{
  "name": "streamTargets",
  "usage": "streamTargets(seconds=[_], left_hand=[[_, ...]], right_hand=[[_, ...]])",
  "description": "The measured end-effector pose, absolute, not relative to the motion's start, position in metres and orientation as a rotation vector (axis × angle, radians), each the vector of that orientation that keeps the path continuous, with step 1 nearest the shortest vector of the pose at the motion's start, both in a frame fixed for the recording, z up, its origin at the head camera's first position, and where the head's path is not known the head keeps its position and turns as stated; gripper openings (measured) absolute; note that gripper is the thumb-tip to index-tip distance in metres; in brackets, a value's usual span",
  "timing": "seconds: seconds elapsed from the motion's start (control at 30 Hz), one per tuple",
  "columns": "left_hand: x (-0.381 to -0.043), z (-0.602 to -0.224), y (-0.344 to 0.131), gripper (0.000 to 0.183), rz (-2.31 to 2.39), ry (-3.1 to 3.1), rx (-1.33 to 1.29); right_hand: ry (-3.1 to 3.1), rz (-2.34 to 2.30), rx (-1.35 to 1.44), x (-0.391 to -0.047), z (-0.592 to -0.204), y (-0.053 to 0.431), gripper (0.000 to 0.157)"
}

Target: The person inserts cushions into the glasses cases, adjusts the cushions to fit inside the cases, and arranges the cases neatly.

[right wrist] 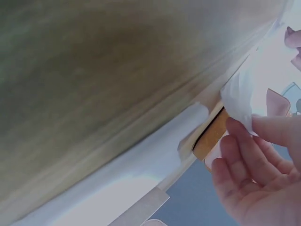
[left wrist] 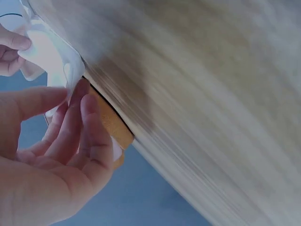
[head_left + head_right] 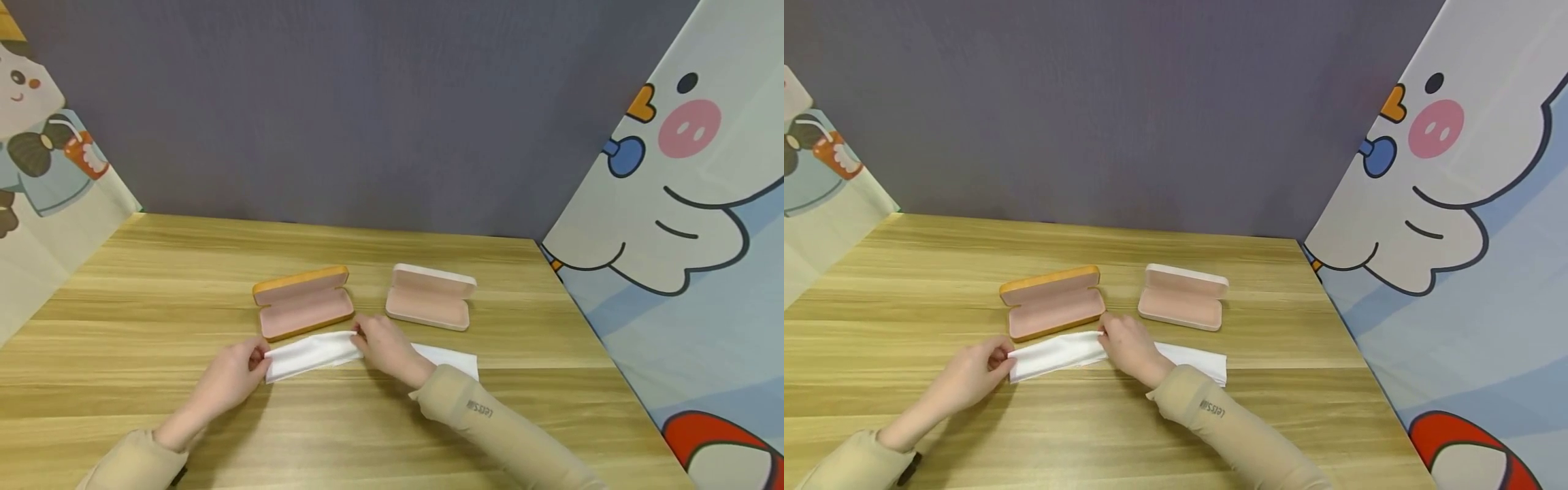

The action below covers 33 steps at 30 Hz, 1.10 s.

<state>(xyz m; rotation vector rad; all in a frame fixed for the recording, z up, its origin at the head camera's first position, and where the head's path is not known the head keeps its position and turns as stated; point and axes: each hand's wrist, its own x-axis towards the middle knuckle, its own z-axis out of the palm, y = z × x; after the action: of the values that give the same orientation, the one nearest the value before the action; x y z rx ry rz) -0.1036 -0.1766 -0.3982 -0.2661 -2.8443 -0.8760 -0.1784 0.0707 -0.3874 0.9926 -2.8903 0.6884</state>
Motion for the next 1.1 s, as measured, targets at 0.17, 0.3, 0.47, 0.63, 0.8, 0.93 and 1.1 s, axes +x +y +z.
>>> streamTargets(seconds=[0.17, 0.3, 0.47, 0.63, 0.8, 0.93, 1.1], left_hand=[[-0.106, -0.395, -0.178, 0.004, -0.954, -2.788, -0.224], [-0.108, -0.389, -0.178, 0.003, -0.963, -2.767, -0.211], [-0.114, -0.382, -0.178, 0.003, -1.007, -2.738, -0.2], [-0.121, -0.376, -0.179, 0.006, -1.007, -2.708, -0.195], [-0.126, -0.374, -0.18, 0.007, -0.991, -2.69, -0.169], [-0.13, -0.373, -0.181, 0.008, -0.982, -2.676, -0.135], [-0.134, -0.371, -0.182, 0.01, -0.961, -2.685, -0.08]], right_hand=[[-2.826, 0.774, 0.998, -0.183, -0.382, 0.071, 0.008], [-2.782, 0.823, 1.009, -0.187, -0.377, 0.071, 0.008], [-2.733, 0.794, 1.021, -0.195, -0.372, 0.07, 0.008], [-2.687, 0.767, 1.016, -0.204, -0.369, 0.067, 0.009], [-2.7, 0.73, 0.997, -0.214, -0.368, 0.064, 0.01], [-2.724, 0.755, 1.009, -0.22, -0.366, 0.06, 0.011], [-2.751, 0.819, 1.0, -0.227, -0.365, 0.054, 0.012]])
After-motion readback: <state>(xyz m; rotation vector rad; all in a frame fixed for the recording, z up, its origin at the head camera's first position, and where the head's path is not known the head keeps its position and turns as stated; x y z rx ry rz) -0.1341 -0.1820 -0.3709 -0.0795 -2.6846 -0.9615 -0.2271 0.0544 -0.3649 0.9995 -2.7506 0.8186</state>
